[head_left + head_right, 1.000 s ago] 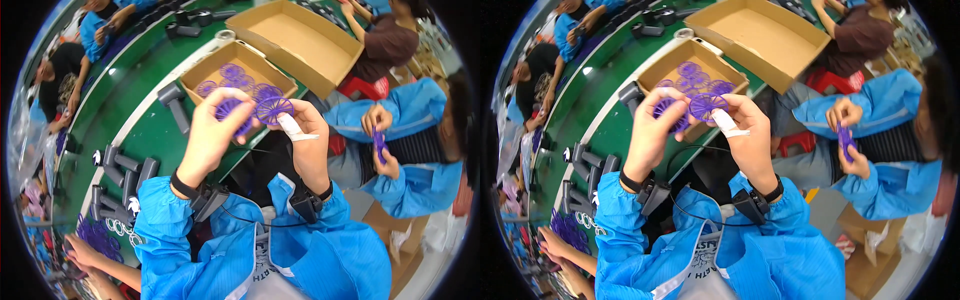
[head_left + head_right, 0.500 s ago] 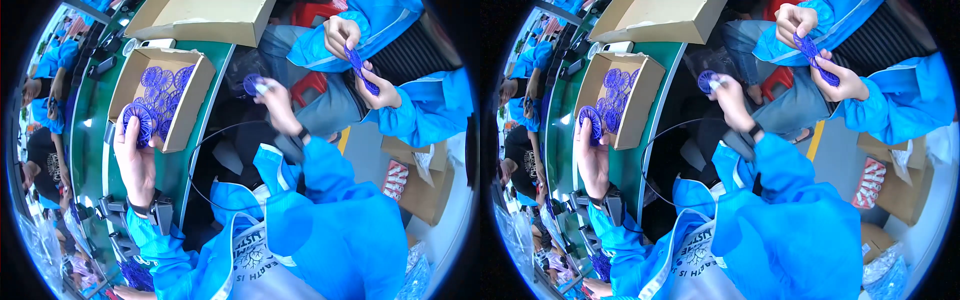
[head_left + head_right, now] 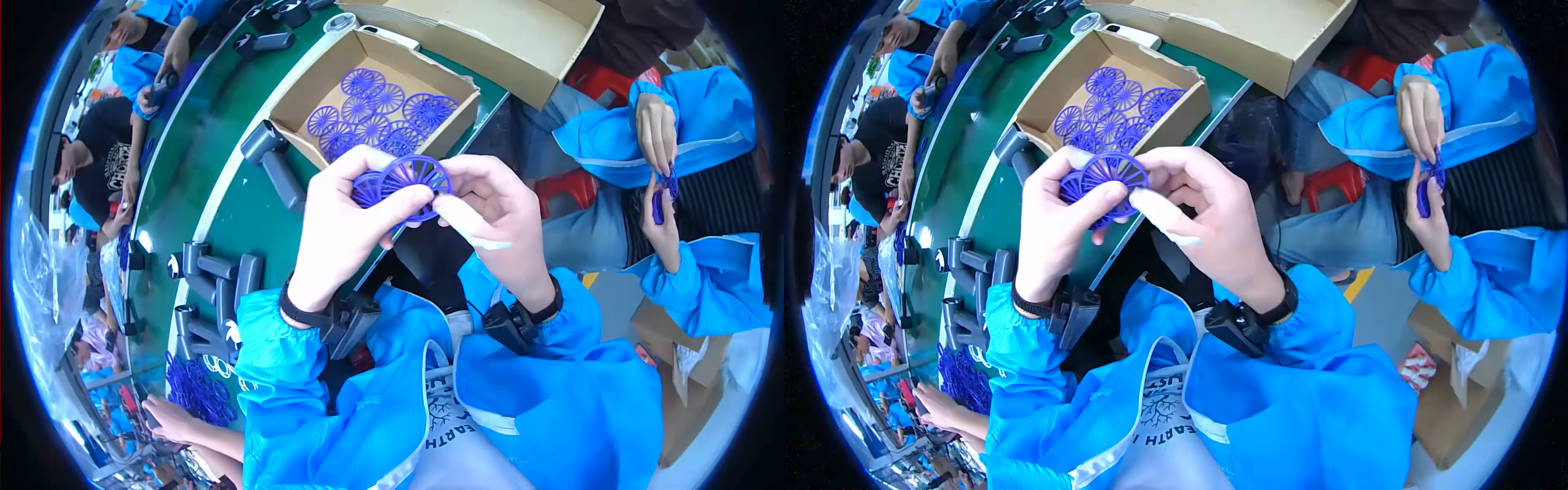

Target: The person picks up a purple fan guard from a box to inspect it, then opens a plastic bag to pour more guards into the box. They continue picking up and inspecting the purple fan guards throughout the video.

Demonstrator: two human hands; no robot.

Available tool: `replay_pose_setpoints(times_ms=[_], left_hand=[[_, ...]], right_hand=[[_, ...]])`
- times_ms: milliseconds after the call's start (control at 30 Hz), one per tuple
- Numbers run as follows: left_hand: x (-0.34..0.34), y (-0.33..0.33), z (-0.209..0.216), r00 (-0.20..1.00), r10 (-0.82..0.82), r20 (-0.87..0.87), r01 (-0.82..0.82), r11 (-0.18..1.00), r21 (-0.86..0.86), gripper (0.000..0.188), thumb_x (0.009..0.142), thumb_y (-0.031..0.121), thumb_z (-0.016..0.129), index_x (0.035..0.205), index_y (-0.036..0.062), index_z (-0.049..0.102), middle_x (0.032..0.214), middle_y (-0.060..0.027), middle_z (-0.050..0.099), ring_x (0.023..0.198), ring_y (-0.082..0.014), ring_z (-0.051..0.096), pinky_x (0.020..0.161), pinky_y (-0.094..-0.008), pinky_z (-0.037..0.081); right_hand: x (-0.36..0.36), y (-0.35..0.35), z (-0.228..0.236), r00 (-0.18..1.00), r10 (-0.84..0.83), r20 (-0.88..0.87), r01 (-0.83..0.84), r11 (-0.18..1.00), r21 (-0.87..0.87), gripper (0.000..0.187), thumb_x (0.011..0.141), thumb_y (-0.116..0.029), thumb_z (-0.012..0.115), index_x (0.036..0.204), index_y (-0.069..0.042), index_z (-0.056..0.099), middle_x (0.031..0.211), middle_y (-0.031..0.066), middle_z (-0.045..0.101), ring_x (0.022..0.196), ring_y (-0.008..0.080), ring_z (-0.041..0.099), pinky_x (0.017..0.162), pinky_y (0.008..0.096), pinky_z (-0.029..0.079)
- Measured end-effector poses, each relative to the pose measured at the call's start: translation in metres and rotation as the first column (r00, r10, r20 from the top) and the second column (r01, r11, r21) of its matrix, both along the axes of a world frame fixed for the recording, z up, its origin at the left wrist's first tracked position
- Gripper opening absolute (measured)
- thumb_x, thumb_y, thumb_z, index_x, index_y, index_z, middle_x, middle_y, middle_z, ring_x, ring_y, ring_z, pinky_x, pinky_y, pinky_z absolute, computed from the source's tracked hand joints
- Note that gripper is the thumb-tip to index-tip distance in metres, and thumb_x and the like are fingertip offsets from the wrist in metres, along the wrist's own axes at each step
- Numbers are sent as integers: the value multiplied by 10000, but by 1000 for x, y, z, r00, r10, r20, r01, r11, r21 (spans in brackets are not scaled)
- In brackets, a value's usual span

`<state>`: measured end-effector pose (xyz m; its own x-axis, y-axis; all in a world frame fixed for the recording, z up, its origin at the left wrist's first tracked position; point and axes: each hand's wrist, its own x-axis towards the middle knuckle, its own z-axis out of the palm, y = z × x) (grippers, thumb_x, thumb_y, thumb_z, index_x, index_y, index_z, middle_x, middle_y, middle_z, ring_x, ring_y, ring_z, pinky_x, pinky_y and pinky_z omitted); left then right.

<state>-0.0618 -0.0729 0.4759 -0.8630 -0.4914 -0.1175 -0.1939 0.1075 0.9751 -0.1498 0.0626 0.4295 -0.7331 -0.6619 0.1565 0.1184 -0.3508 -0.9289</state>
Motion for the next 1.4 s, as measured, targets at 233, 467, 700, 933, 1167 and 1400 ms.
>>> replay_pose_setpoints(times_ms=[233,467,700,933,1167,1400], left_hand=[[-5,2,1,985,43,-169,13,949,315,224,874,155,586,1046,13,577,814,-75,625,595,-73,585,420,-182,435],[-3,-4,-5,980,42,-192,12,963,271,234,882,163,575,1039,-11,569,811,-75,626,605,-78,593,413,-178,442],[0,-5,-5,978,99,-183,-79,991,112,216,842,149,628,950,-30,572,721,-57,619,534,-64,568,396,-171,423],[1,-6,-5,979,107,-173,-89,990,106,216,834,145,638,949,-27,575,714,-57,620,531,-60,567,396,-169,417],[-1,-5,-6,976,103,-191,-75,986,147,209,844,152,630,952,-16,570,746,-64,627,572,-71,589,397,-172,421],[-5,-12,-12,937,235,-259,-150,939,308,198,881,174,586,964,-2,547,814,-80,626,618,-95,611,409,-184,446]], right_hand=[[-15,-4,6,996,89,-24,-87,992,90,231,866,-81,575,1048,63,578,940,118,632,719,137,628,624,226,522],[-14,-9,6,990,95,108,-95,995,-5,282,877,-120,569,1097,55,564,956,136,632,765,169,638,634,250,551],[-16,-5,-1,977,135,164,-116,986,-119,306,928,-155,476,1139,60,525,955,144,617,799,186,635,645,275,561],[-16,0,-8,997,43,65,-30,981,-192,291,934,-121,447,1159,54,503,971,144,585,819,189,628,670,292,560],[-15,2,-11,975,102,-199,-118,991,-69,217,878,-45,526,1066,39,592,1002,143,585,826,184,629,718,274,540],[-16,5,-9,983,20,-181,-21,1000,-6,221,863,-41,546,1062,31,609,1031,131,592,833,178,631,750,267,525]])
